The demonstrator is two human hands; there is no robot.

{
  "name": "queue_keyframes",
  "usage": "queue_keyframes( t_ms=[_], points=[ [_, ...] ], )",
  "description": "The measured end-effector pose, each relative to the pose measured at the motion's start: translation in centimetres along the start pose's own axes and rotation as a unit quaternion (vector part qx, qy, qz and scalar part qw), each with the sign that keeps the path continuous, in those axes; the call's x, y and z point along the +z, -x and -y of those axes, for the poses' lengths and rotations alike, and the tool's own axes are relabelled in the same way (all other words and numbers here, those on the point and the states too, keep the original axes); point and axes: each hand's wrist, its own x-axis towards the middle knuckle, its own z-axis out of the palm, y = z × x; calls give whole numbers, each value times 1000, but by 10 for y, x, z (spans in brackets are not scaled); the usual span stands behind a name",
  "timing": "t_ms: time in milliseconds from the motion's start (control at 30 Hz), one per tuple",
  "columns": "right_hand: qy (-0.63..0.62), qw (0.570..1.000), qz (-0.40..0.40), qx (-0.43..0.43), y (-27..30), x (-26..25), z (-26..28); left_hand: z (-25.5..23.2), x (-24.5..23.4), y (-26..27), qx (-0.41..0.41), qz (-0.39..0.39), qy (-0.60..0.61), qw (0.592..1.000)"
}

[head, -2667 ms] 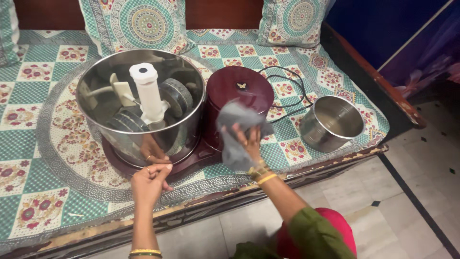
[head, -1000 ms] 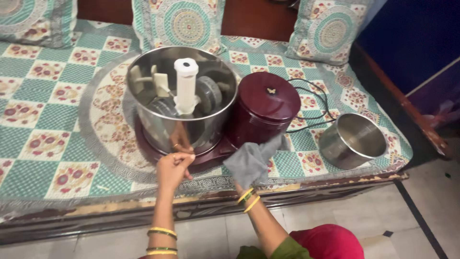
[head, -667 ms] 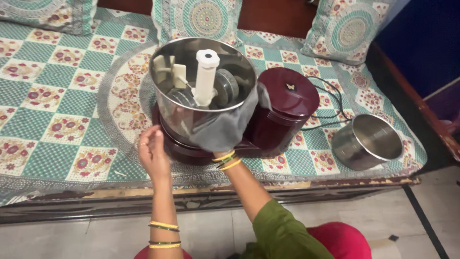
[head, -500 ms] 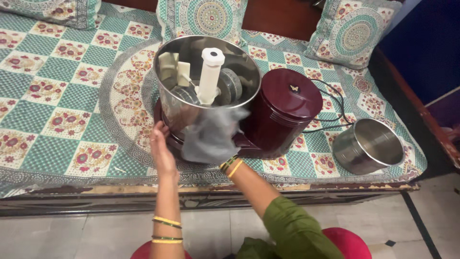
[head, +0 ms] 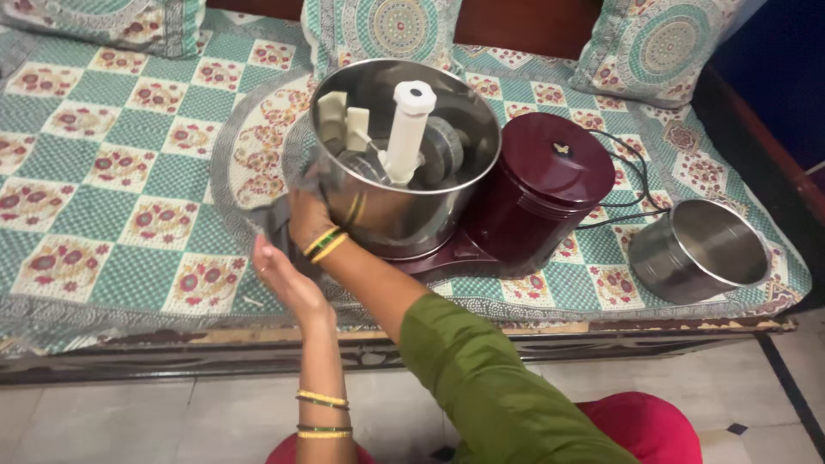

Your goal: The person wipes the exterior and interior surfaces of a wet grinder with a cloth, handling the lid, motor base, and drum.

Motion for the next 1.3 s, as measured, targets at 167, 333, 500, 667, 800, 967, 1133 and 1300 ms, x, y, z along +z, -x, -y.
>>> queue_keyframes(
  t_ms=[167,333,500,667,800,967,1133,1300],
  points=[
    [-234,955,-179,-36,101,6,-10,2,-7,-2,-101,44,28,994],
    [-357,898,-213,-145,217,28,-80,11,-14,0,-205,128,49,969],
    [-431,834,-300,-173,269,83,-150,10,0,12,-227,151,40,961],
    [-439,845,-292,-91,281,97,-165,1,9,12,-240,138,27,961],
    [-390,875,-258,-128,257,60,-129,-2,0,1,-260,137,9,956],
    [-265,916,-274,-127,176,21,-59,10,4,8,-118,78,-65,988],
    [-143,985,3,-96,-11,32,24,8,3,8,-14,18,-38,999],
    [-96,978,173,61,-130,46,57,3,-5,-5,16,13,-90,996]
  ],
)
